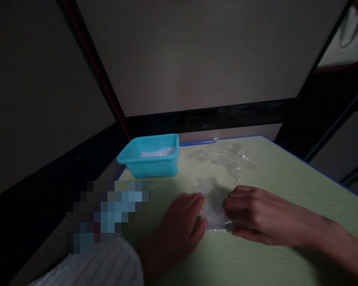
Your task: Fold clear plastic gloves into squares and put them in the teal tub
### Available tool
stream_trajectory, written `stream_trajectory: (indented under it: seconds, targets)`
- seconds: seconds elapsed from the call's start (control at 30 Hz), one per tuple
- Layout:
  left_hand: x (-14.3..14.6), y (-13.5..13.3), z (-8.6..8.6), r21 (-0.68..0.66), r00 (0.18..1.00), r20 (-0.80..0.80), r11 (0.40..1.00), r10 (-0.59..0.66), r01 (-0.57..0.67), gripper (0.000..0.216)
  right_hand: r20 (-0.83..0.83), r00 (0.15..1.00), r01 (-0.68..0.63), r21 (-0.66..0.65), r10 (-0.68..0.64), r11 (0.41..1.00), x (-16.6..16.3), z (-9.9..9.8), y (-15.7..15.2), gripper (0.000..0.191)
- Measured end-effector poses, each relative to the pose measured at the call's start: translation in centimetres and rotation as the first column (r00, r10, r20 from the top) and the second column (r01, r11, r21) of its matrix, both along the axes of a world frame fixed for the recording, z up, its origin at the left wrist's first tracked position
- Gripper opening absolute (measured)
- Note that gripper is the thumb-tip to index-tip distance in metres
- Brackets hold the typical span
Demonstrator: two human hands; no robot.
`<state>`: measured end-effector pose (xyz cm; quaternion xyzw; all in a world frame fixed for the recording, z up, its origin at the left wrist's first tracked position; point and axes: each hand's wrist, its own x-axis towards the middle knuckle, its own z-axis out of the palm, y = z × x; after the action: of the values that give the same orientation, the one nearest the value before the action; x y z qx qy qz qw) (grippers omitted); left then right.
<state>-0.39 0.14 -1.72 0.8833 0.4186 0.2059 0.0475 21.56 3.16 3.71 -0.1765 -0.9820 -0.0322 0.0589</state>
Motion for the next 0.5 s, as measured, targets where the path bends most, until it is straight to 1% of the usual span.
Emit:
stream_trajectory:
  seconds: [0.1, 0.23, 0.3, 0.43, 0.5]
  targets:
    - [-0.2, 0.1, -0.2, -0.045, 1.000, -0.009, 0.999, -0.019, 0.018, 0.042, 0.047, 0.999, 0.009, 0.016, -0.010, 1.000, -0.5, -0.5, -0.1, 0.016]
    - [-0.4, 0.2, -0.4, -0.068, 0.999, 0.006, 0.997, -0.037, 0.038, 0.046, 0.064, 0.998, -0.009, 0.032, 0.007, 0.999, -0.9, -0.9, -0.3, 0.011]
    - [-0.5, 0.3, -0.4, -0.065, 0.999, 0.017, 0.997, -0.050, 0.051, 0.048, 0.074, 0.997, -0.026, 0.069, 0.021, 0.997, -1.1, -1.1, -0.6, 0.010]
    - [-0.5, 0.6, -0.2, -0.028, 0.989, 0.038, 0.990, -0.140, 0.141, 0.046, 0.094, 0.995, -0.051, 0.182, 0.034, 0.982, -1.4, -1.5, -1.2, 0.011]
    - [-0.5, 0.7, 0.0, -0.016, 0.982, 0.049, 0.982, -0.185, 0.186, 0.045, 0.097, 0.995, -0.055, 0.202, 0.036, 0.978, -1.5, -1.6, -1.3, 0.010]
